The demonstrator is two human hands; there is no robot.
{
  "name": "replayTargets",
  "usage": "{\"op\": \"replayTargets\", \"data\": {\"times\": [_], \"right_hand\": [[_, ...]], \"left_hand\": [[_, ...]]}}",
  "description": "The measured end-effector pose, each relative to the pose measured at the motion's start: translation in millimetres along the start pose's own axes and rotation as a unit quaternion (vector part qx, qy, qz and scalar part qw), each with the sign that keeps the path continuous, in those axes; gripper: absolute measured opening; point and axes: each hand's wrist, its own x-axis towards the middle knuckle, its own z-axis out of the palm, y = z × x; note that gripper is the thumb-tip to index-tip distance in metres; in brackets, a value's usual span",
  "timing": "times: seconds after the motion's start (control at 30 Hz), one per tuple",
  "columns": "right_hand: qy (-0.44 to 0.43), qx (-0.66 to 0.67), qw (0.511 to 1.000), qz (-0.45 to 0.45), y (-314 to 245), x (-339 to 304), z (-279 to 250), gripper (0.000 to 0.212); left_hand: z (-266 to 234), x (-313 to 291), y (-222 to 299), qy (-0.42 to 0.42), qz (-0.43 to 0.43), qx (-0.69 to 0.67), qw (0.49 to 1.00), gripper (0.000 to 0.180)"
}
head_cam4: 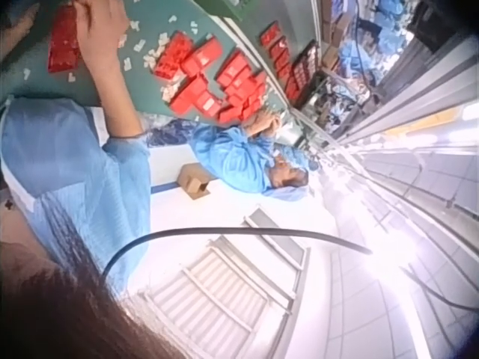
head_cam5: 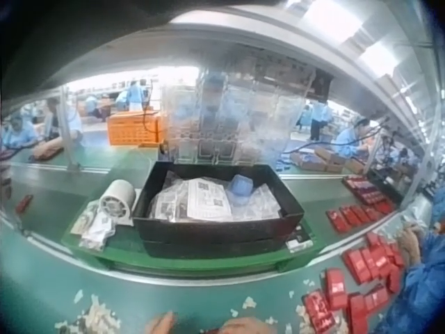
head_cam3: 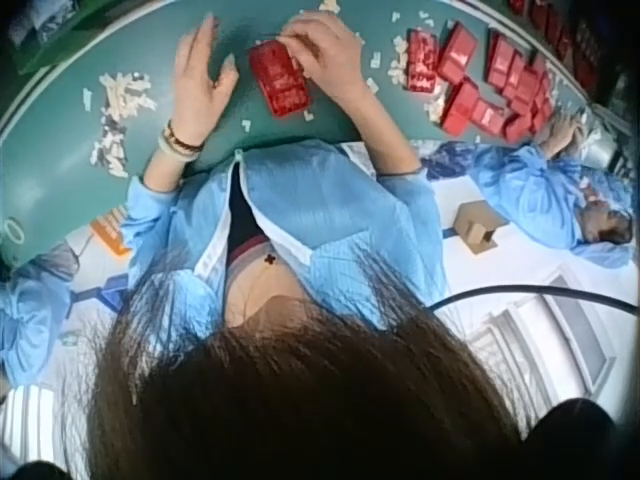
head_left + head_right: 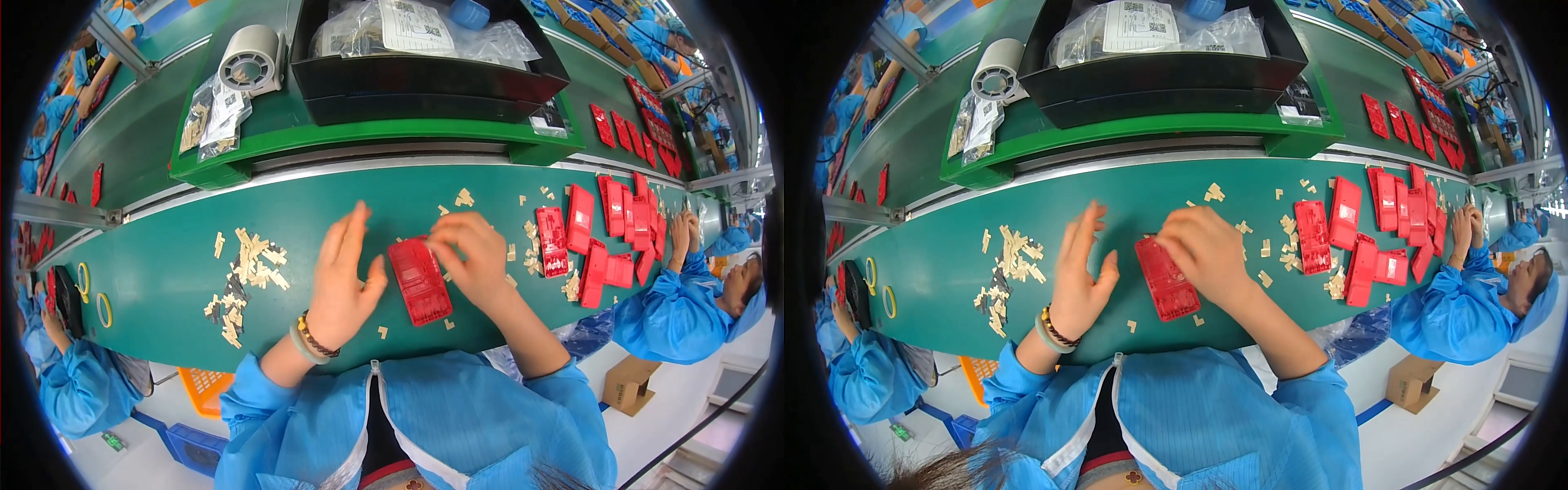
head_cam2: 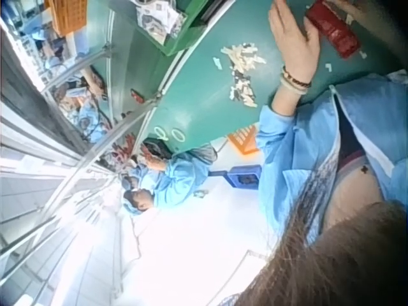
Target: The person assembles small gold components into red plastic housings by hand on an industrial production line.
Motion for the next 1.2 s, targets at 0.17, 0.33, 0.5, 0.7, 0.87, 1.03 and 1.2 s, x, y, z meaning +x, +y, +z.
{"op": "replayTargets", "data": {"times": [0.17, 0.33, 0.5, 0.7, 0.87, 1.03, 1.2], "right_hand": [[-0.178, 0.295, 0.850, 0.398, 41, -26, 20, 0.009], [-0.213, 0.263, 0.843, 0.418, 39, -21, 27, 0.011], [-0.199, 0.207, 0.875, 0.390, 41, -27, 33, 0.013], [-0.208, 0.155, 0.900, 0.349, 39, -29, 34, 0.011], [-0.179, -0.085, 0.962, 0.188, 18, -32, 27, 0.014], [-0.127, -0.122, 0.984, 0.003, 16, -43, 15, 0.023], [-0.120, -0.164, 0.979, 0.018, 20, -49, 16, 0.022]], "left_hand": [[39, -34, -12, -0.126, 0.158, 0.136, 0.970, 0.047], [51, -43, -16, -0.129, 0.144, 0.157, 0.969, 0.046], [52, -42, -17, -0.137, 0.132, 0.150, 0.970, 0.045], [52, -35, -17, -0.128, 0.108, 0.116, 0.979, 0.044], [46, -26, -16, -0.161, 0.116, 0.103, 0.975, 0.036], [48, -25, -18, -0.158, 0.129, 0.101, 0.974, 0.035], [54, -31, -18, -0.128, 0.129, 0.138, 0.974, 0.036]]}}
